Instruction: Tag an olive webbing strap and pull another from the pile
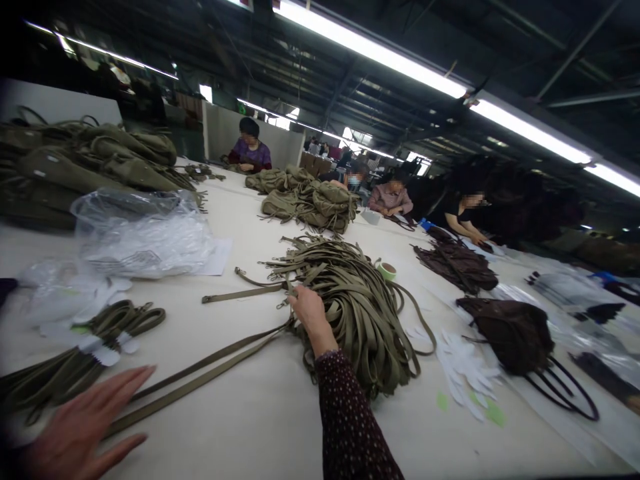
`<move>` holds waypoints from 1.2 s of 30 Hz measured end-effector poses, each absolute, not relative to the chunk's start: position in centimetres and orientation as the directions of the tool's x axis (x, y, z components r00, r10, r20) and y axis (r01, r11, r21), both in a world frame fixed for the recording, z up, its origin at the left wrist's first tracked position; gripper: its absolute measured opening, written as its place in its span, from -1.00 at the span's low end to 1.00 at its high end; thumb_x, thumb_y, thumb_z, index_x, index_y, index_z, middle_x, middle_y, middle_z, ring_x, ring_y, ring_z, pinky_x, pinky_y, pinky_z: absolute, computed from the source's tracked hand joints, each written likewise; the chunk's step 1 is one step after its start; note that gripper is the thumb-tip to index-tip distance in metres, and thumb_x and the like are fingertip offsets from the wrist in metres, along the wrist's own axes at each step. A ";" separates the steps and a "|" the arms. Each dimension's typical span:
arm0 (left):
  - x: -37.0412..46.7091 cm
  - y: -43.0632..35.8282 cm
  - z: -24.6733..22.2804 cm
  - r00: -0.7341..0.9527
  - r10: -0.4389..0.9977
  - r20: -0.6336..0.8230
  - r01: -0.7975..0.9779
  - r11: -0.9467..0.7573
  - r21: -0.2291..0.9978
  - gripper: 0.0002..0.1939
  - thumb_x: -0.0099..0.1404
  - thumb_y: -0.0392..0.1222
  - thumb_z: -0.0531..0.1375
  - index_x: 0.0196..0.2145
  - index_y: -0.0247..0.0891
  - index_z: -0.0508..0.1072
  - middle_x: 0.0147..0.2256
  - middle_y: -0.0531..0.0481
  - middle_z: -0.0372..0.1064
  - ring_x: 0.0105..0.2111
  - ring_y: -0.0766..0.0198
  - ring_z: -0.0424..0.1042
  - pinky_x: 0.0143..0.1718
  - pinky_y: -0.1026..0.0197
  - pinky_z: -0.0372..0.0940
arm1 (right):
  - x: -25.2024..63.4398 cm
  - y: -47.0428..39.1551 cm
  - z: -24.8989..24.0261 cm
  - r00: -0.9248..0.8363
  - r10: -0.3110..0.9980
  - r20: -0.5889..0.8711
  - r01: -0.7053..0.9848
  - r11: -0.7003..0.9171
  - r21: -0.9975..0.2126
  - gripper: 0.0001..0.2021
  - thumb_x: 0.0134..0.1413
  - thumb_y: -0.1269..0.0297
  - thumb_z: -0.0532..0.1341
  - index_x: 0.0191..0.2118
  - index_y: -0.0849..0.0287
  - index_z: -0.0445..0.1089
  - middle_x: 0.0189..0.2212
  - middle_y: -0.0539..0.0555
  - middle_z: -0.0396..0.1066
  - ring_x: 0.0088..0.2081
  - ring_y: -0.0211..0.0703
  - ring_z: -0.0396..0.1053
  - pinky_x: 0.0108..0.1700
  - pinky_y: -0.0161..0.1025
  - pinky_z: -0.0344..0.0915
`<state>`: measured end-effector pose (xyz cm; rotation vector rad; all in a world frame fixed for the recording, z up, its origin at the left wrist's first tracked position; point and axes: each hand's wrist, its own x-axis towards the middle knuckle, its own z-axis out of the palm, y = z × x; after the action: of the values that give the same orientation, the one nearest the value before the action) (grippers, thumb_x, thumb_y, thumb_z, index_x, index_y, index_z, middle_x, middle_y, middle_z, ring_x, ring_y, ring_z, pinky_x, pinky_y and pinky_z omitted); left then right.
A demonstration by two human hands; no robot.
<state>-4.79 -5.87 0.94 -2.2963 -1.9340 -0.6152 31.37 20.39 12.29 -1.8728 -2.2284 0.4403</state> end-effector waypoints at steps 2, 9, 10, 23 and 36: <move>-1.7 -3.7 1.0 0.148 0.955 0.256 0.959 -0.202 0.197 -0.10 0.21 0.24 0.23 0.38 0.07 -0.08 0.29 -0.05 0.24 0.24 -0.02 0.28 0.19 -0.10 0.24 | 30.4 21.2 10.7 -0.138 0.990 -0.030 0.931 0.119 -0.344 -0.67 0.21 0.16 0.18 0.05 0.12 0.40 -0.05 0.21 0.52 0.01 0.03 0.45 0.02 -0.18 0.28; 3.6 1.2 1.5 0.087 0.992 0.088 0.915 -0.115 0.388 -0.49 0.34 -0.13 0.12 0.23 -0.21 0.28 0.10 -0.16 0.41 0.08 0.03 0.37 0.13 -0.06 0.32 | 30.3 22.5 6.0 -0.041 0.999 -0.028 0.911 0.026 -0.411 -0.57 0.17 0.28 0.16 0.16 0.13 0.32 -0.11 0.16 0.55 -0.04 -0.04 0.49 -0.06 -0.25 0.32; 3.6 1.3 1.5 0.090 0.991 0.095 0.908 -0.121 0.401 -0.55 0.36 -0.14 0.10 0.19 -0.20 0.33 0.06 -0.14 0.42 0.05 0.05 0.39 0.11 -0.05 0.33 | 30.6 22.6 5.7 -0.037 0.999 -0.029 0.905 0.021 -0.424 -0.58 0.17 0.31 0.13 0.15 0.14 0.34 -0.10 0.16 0.55 -0.05 -0.06 0.49 -0.06 -0.27 0.32; 2.5 1.6 -0.9 0.130 0.971 0.201 0.900 -0.200 0.387 -0.73 0.46 -0.17 -0.03 -0.05 -0.05 0.44 -0.17 0.02 0.45 -0.11 0.16 0.43 -0.04 0.05 0.40 | 31.0 20.7 5.9 -0.064 0.993 -0.102 0.828 -0.004 -0.560 -0.71 0.12 0.37 0.12 -0.09 0.14 0.51 -0.38 0.04 0.58 -0.38 -0.22 0.48 -0.34 -0.38 0.24; 5.8 -3.0 1.8 0.562 0.773 0.296 0.695 -0.634 0.339 -0.68 0.35 -0.44 -0.08 -0.19 -0.14 0.40 -0.28 0.01 0.46 -0.30 0.20 0.41 -0.29 0.16 0.31 | 27.6 8.2 4.9 -0.700 0.710 -0.079 0.572 0.491 -0.658 -0.76 0.12 0.34 0.28 -0.10 -0.06 0.57 -0.18 -0.04 0.56 -0.16 -0.17 0.48 -0.08 -0.33 0.32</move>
<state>5.80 -2.96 1.76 -2.9355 -1.3946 -0.7083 27.62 8.24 4.85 -1.1037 -2.5315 1.0014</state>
